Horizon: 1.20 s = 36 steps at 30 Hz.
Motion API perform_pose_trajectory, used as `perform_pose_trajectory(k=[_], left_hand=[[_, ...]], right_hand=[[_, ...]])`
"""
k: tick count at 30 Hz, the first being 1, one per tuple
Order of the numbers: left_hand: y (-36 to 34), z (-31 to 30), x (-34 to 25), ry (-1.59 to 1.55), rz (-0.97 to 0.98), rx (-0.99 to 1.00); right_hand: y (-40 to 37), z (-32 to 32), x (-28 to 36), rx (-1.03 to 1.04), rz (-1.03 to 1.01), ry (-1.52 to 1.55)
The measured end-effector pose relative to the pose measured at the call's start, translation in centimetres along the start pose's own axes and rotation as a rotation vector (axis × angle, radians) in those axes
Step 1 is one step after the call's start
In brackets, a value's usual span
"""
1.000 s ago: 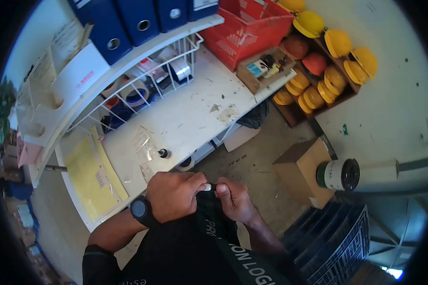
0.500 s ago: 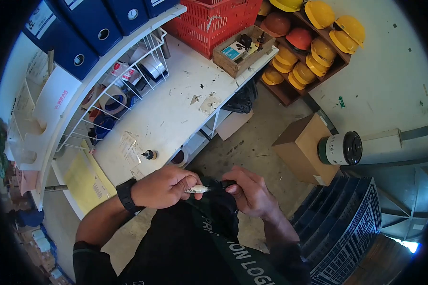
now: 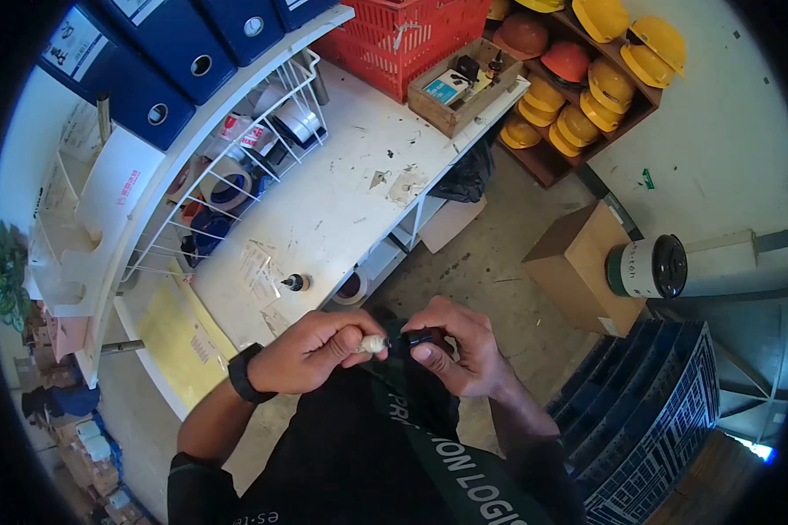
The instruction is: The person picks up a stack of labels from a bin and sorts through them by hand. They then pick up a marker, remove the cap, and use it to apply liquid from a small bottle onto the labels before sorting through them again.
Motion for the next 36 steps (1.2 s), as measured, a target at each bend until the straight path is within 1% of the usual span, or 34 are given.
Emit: perform_pose_trajectory(k=[1,2,4,5,6,7,8,9,11,13,14,16,18,19,21,22,23,25,26,27,29,30,32,33,35,36], left_hand=[[-0.2,-0.1,0.5,-0.010,0.039,-0.050],[-0.3,0.4,1.1,-0.009,0.031,-0.068],[-1.0,1.3,2.0,-0.067,0.261,-0.399],[-1.6,1.6,2.9,-0.099,0.174,-0.438],[-2.0,1.6,4.1,-0.008,0.252,-0.520],[-2.2,1.8,5.2,0.082,0.329,-0.601],[-2.5,2.3,6.1,-0.053,0.320,-0.701],[-3.1,2.5,7.3,-0.063,0.321,-0.730],[-4.3,2.3,10.1,-0.481,0.172,-0.774],[-5.4,2.5,10.9,-0.518,0.178,-0.876],[-5.9,2.5,10.9,-0.544,0.227,-0.895],[-7.3,2.5,10.7,-0.581,0.293,-0.967],[-8.8,2.1,9.3,-0.280,0.424,-1.127],[-9.4,2.0,9.1,-0.287,0.436,-1.174],[-10.4,2.1,8.6,-0.120,0.519,-1.222],[-10.8,2.2,8.5,-0.126,0.524,-1.252],[-11.1,2.3,8.3,-0.115,0.532,-1.252],[-11.5,2.5,7.9,-0.108,0.546,-1.258],[-11.5,2.6,7.8,-0.150,0.534,-1.252],[-11.5,2.6,7.6,-0.191,0.521,-1.243],[-11.7,2.5,7.5,-0.159,0.539,-1.254],[-11.7,2.6,7.5,-0.126,0.546,-1.259],[-11.6,2.4,7.6,-0.093,0.571,-1.249],[-11.6,2.4,7.6,-0.050,0.596,-1.245],[-11.5,2.4,7.5,-0.052,0.602,-1.234],[-11.5,2.4,7.4,-0.049,0.600,-1.231]], right_hand=[[0.0,0.5,-0.5,-0.068,-0.032,-0.004],[0.0,1.2,-1.0,-0.132,-0.065,-0.003],[-0.4,3.1,-2.2,-0.097,-0.068,0.025],[-0.6,4.2,-2.8,-0.073,-0.063,0.031],[-0.7,5.6,-3.7,-0.024,-0.022,0.031],[-0.5,6.8,-4.5,0.004,-0.034,0.044],[-0.4,8.1,-5.2,0.004,0.022,0.087],[-0.1,9.2,-5.6,0.006,0.081,0.127],[1.1,10.5,-5.7,0.067,0.102,0.140],[1.9,11.5,-6.5,0.202,0.092,0.139],[2.3,11.9,-7.1,0.249,0.079,0.156],[3.4,11.7,-8.6,0.042,-0.185,0.044],[5.4,11.9,-10.8,-0.088,-0.147,-0.254],[6.4,12.2,-11.4,-0.050,-0.168,-0.233],[7.9,12.9,-12.2,0.053,-0.342,-0.548],[7.9,13.3,-13.3,0.127,-0.335,-0.528],[7.7,13.5,-14.6,0.146,-0.348,-0.519],[7.5,13.8,-16.8,0.156,-0.242,-0.231],[7.2,13.9,-17.3,0.138,-0.194,-0.180],[7.4,13.8,-17.0,0.145,-0.199,-0.184],[7.6,13.5,-16.6,0.179,-0.078,0.062],[8.1,13.5,-15.2,0.182,-0.076,0.056],[10.0,13.5,-10.3,0.275,-0.111,0.287],[11.2,13.1,-7.8,0.274,-0.108,0.277],[13.2,12.9,-2.8,0.555,-0.269,0.168],[13.8,12.8,-1.1,0.556,-0.269,0.162]])
Point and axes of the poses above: each hand's wrist, its own y-axis towards the middle knuckle, its own z-axis out of the palm, x = y × z, the point moved 2 cm from there along y, towards the middle knuckle, and after that the axes turned 14 degrees about -z, right-handed, at the moved point
